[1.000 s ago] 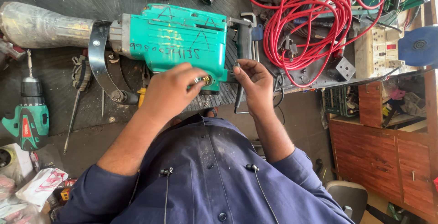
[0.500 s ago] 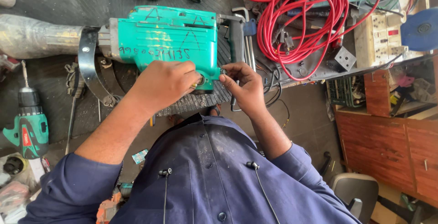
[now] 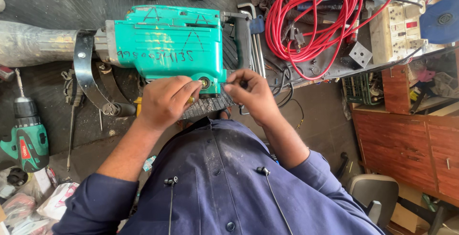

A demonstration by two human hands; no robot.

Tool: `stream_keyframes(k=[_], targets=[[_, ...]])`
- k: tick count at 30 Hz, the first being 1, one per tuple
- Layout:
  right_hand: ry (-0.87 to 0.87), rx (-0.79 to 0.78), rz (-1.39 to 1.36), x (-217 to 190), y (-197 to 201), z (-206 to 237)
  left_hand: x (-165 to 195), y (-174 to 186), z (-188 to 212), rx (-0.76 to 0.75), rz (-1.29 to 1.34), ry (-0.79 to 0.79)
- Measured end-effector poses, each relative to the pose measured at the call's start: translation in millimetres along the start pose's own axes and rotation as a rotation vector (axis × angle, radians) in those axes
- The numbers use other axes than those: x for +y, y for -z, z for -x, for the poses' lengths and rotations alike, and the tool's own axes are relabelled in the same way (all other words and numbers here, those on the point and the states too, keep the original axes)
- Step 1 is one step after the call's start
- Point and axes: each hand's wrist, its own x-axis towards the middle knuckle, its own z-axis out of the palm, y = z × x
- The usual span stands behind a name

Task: The person repairs a teal demolition hammer on a cluttered workbench. They detach and reposition the side handle, unscrew a red-handled screwdriver bit from a component, use hex keys and pliers to loosen fasteners, and fit a small fitting into the machine's front port, tightening it by hand.

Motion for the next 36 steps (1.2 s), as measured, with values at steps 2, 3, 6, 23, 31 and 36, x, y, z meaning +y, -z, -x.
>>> stream_keyframes(k=[2, 3, 6, 23, 31, 36], targets=[[0.103, 0.003, 0.318, -3, -10, 2, 3, -2, 2, 0.053, 0.004, 0.028], [0.177, -0.004, 0.385, -5, -16, 4, 4, -4, 3, 0.080, 0.004, 0.041], [0.217, 0.022, 0.558, -15, -31, 6, 7, -9, 5, 0.180, 0.033, 0.186], [0.065, -0.203, 0.211, 2, -30, 22, 42, -30, 49, 0.308, 0.843, 0.865], [0.393, -0.086, 0.663, -16, -37, 24, 37, -9, 41, 0.125, 0.942, 0.752], [0.617, -0.134, 0.750, -30, -36, 32, 37, 11, 26, 0.027, 0.647, 0.496]])
